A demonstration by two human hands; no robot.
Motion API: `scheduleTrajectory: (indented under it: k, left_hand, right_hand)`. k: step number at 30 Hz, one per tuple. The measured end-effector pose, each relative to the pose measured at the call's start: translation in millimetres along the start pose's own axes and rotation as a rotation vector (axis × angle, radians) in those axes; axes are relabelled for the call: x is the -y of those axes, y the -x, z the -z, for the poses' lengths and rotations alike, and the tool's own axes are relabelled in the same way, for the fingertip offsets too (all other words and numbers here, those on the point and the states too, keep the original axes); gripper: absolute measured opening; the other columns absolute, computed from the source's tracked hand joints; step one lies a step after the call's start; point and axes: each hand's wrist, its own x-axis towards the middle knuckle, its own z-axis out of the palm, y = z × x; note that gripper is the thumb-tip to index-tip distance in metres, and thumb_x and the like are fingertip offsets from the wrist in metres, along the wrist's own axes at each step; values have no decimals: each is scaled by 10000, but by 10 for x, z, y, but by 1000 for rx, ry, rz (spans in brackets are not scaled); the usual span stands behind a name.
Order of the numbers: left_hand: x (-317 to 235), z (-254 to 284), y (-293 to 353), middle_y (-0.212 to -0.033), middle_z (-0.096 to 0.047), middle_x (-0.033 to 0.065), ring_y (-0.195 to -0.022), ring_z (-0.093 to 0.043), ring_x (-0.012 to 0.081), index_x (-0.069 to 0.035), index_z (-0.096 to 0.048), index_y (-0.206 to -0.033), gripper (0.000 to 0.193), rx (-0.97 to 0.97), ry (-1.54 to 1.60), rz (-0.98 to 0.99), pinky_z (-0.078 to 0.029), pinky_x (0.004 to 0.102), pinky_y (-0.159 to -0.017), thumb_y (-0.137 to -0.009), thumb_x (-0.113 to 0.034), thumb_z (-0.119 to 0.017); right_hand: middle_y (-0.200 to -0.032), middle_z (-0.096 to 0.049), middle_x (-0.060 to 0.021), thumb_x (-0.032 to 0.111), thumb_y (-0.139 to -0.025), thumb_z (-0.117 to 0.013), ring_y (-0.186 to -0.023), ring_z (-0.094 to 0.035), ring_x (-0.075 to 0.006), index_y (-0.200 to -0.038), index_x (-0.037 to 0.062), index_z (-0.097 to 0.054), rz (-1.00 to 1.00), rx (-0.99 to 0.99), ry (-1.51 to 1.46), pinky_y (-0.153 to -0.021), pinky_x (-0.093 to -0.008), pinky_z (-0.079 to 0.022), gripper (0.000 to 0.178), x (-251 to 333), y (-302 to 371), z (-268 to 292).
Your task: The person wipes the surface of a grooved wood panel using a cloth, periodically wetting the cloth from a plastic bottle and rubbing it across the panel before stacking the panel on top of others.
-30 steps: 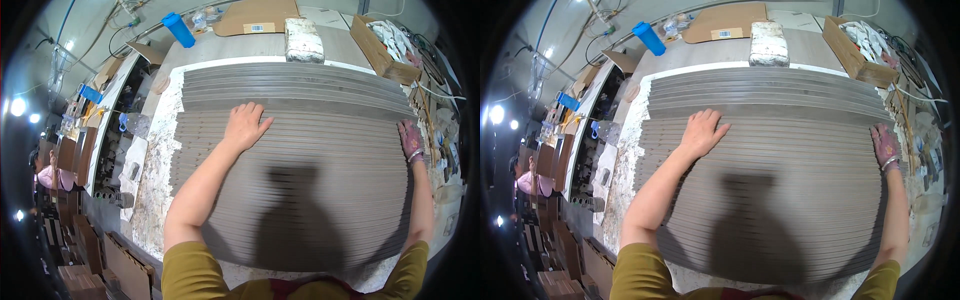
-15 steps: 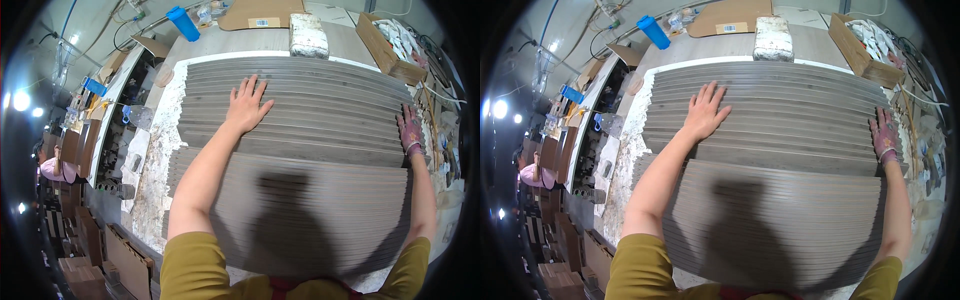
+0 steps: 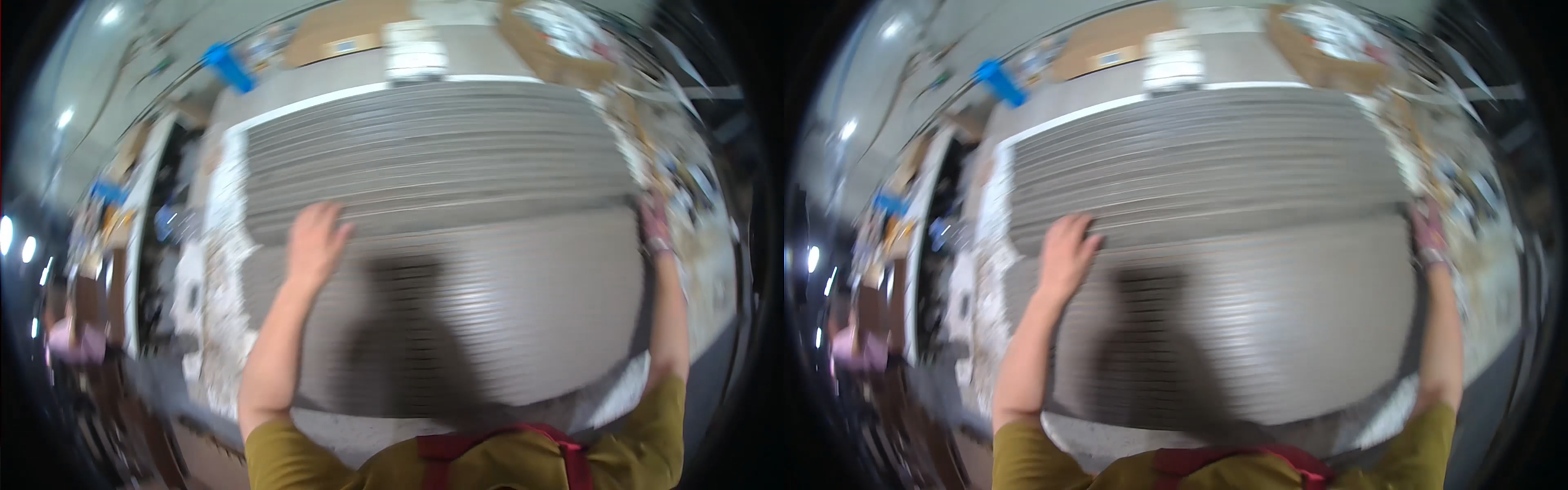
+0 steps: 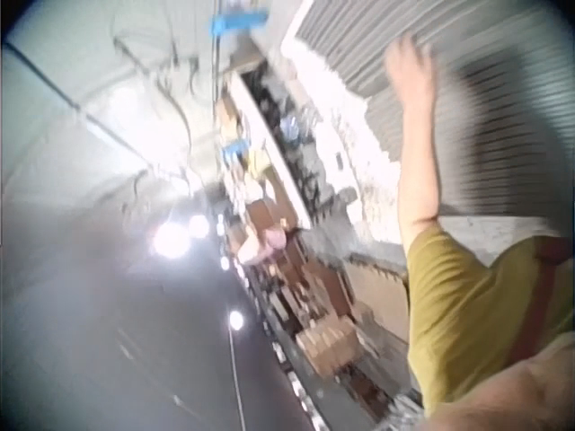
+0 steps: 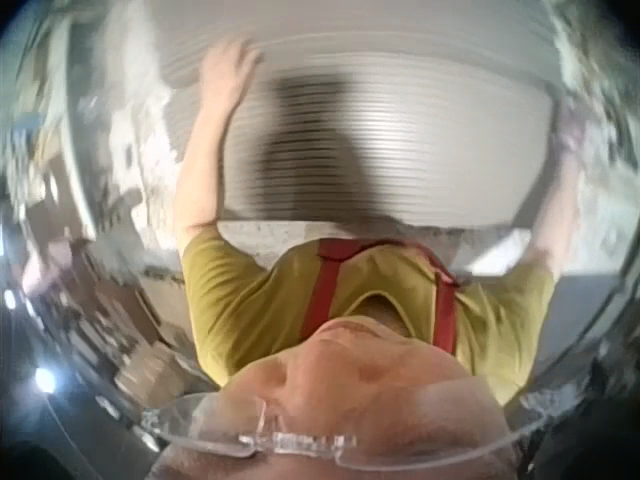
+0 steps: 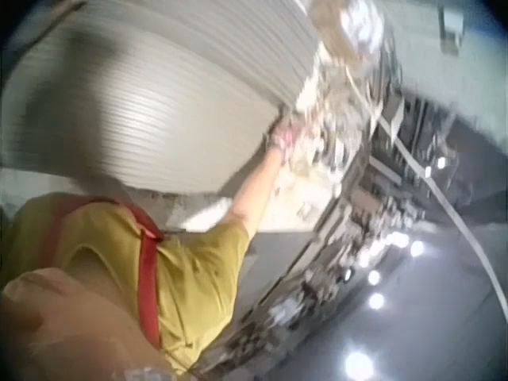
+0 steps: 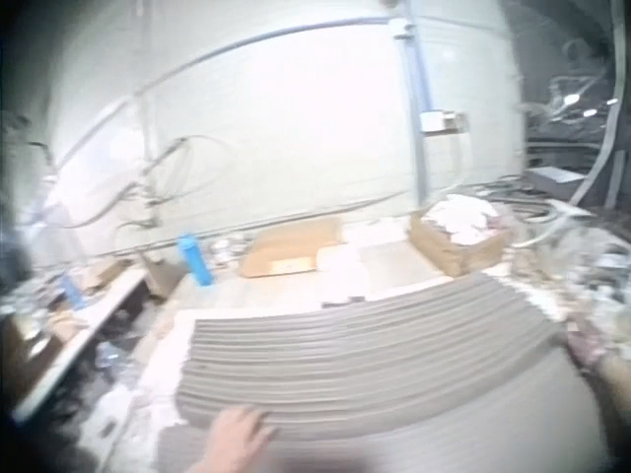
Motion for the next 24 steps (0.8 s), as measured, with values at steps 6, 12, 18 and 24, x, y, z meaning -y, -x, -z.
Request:
scheduleTrajectory:
  k: [6,12,18,24]
  left_hand:
    - [-119,90,124,-1159,-548,155,-1074,-524,342,-12,-588,-1164,331,132,92,77,-418,401,-929,-861,-146,-599]
    - [108,65,283,-1241,-497,178,-1146,-480,358,1,-547,-1220,342,102,34,138,-387,416,-967,-910,-144,-540]
    - [-48,104,317,-1193,-511,188,-1094,-495,372,6,-556,-1177,320,91,30,74,-394,419,-937,-889,-133,-551]
    - [16,39,441,-841,-554,148,-841,-522,344,-35,-598,-991,231,81,-30,106,-396,441,-764,-840,-209,-612]
  right_hand:
    - [-1386,-443,-213,564,-895,-435,-1299,-405,-349,-1384,49,-410,-32,2,59,-1073,-382,-313,711,50,-391,2]
    - [-1118,-625,-222,527,-909,-416,-1063,-581,-369,-1138,50,-619,-60,-35,24,-930,-412,-431,567,112,-345,63]
    - [-1167,-618,-199,524,-905,-457,-1100,-576,-348,-1274,91,-529,-12,-59,19,-952,-392,-426,573,-75,-244,159]
    - [-979,-635,-166,461,-924,-444,-916,-611,-303,-1211,79,-520,3,44,-12,-815,-407,-454,484,-421,-206,3]
